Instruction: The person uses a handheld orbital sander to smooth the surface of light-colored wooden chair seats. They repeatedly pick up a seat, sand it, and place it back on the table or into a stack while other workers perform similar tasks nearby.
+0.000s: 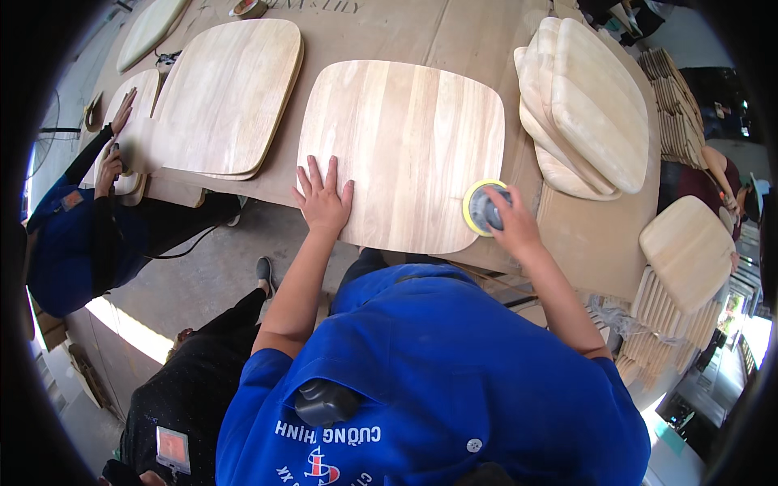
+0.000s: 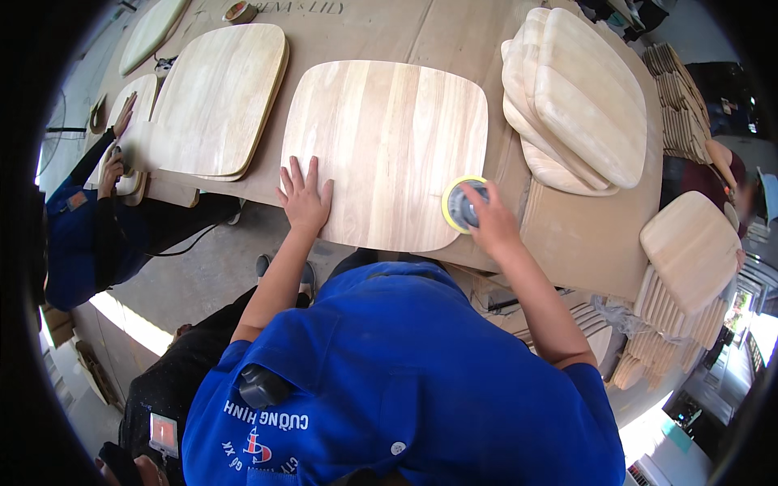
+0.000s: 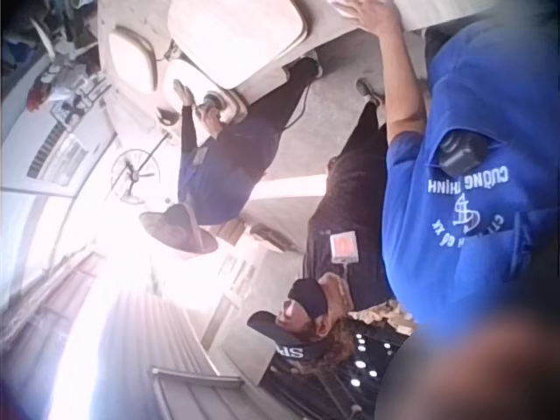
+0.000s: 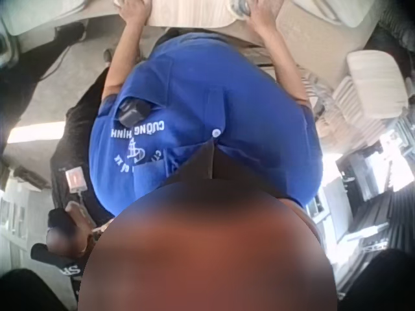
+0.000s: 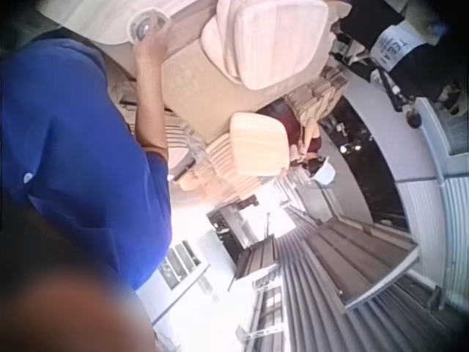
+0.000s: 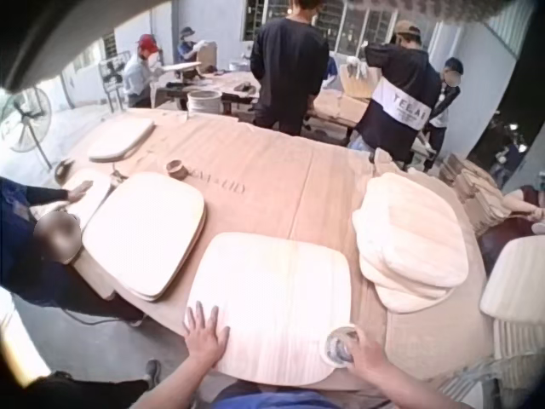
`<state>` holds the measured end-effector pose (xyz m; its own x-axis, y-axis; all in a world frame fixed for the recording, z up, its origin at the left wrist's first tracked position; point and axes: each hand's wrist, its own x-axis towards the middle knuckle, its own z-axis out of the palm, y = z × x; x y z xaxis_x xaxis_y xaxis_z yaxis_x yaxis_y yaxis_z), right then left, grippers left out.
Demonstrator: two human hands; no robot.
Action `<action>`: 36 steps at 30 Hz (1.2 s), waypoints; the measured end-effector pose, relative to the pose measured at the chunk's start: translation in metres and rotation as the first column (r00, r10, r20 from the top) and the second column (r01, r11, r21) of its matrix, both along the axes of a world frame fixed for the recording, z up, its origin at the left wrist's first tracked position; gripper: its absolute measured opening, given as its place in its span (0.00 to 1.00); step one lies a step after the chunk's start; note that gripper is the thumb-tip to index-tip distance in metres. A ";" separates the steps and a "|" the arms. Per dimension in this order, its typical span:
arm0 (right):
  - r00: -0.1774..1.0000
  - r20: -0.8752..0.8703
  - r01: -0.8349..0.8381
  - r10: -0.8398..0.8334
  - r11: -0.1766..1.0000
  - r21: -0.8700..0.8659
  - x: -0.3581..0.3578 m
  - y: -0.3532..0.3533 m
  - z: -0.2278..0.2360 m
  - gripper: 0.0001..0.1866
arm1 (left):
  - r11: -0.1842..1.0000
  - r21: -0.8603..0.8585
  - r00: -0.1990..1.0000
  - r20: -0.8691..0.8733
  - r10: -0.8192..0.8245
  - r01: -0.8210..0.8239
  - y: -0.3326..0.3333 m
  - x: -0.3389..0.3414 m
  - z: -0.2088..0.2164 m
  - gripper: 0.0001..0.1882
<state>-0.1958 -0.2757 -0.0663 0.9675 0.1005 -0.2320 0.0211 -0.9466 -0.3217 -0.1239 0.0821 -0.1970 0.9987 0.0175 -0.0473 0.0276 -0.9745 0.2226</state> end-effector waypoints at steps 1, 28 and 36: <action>0.991 -0.114 -0.079 0.072 0.996 -0.052 0.016 0.026 -0.003 0.39 | 1.000 0.009 1.000 -0.017 0.001 0.000 0.000 0.000 0.001 0.34; 0.979 0.125 0.179 -0.160 0.971 -0.157 0.218 0.046 -0.043 0.37 | 0.999 -0.020 0.999 -0.006 0.033 -0.033 0.000 -0.001 0.007 0.33; 1.000 -0.029 -0.011 0.006 0.984 -0.178 0.164 0.052 -0.040 0.35 | 1.000 -0.007 0.999 -0.022 0.029 -0.029 -0.001 0.000 0.006 0.34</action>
